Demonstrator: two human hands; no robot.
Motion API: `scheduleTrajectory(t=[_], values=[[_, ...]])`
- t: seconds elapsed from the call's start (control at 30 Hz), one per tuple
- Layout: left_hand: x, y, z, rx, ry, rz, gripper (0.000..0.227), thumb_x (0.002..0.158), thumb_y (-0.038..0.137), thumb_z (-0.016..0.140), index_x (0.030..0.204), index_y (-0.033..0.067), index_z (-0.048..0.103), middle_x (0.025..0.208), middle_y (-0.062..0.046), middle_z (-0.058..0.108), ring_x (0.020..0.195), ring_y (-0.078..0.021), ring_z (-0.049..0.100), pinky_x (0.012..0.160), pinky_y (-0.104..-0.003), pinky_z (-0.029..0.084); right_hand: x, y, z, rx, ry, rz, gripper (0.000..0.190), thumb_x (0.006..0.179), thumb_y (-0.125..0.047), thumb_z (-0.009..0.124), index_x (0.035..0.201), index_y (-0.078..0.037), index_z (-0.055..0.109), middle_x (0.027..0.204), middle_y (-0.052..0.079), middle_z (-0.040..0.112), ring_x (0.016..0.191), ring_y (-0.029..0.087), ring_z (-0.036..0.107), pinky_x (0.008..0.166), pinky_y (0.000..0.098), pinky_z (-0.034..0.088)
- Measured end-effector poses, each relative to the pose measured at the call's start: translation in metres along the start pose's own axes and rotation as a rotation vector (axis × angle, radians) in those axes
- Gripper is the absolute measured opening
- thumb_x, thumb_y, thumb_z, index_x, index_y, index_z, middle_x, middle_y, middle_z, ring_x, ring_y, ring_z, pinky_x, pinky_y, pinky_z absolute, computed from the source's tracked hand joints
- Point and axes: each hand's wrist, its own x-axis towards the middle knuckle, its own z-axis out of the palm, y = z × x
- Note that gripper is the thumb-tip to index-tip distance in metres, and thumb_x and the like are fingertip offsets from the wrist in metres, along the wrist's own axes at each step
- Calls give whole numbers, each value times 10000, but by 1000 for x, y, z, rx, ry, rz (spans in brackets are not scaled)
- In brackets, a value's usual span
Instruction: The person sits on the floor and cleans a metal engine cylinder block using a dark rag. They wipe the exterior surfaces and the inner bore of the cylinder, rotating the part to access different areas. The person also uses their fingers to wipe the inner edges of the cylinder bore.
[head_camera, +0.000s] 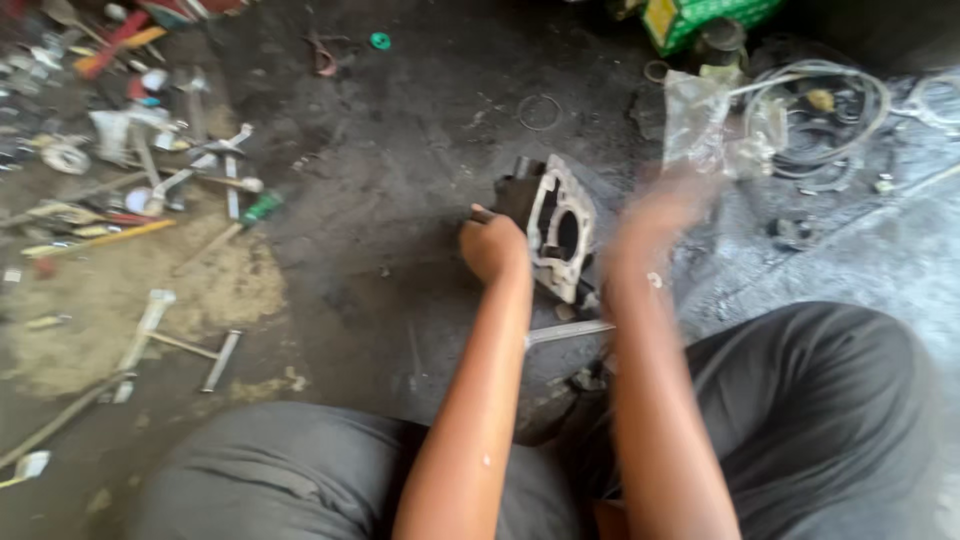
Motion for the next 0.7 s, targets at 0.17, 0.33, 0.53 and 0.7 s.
scheduleTrajectory(t=[0.17,0.33,0.53,0.7], values=[[4,2,-4,-174,-73,-75,551,1039,349,401,945,-108,693,1010,-334,706,975,-477,685,863,-503,520,40,-27,19,960,305,98,888,1027,-679,263,1658,-64,157,1714,234,24,1589,402,88,1247,529,104],[9,-7,9,-69,-3,-65,568,1040,347,427,894,-129,701,957,-366,697,952,-496,686,866,-505,524,69,72,-19,1401,465,46,931,1089,-698,195,1685,4,59,1765,283,89,1661,365,198,1338,458,214],[10,-11,13,-59,12,-47,572,1047,333,435,884,-156,684,916,-370,695,925,-501,692,841,-525,532,91,14,40,1183,182,358,964,970,-748,271,1655,-76,174,1683,225,273,1502,363,310,1195,519,264],[4,-11,18,-83,92,32,534,1021,292,437,881,-156,692,945,-380,682,914,-512,675,841,-529,524,75,72,-4,1265,469,62,823,1063,-601,359,1670,-85,153,1730,180,153,1544,352,323,1256,513,236]])
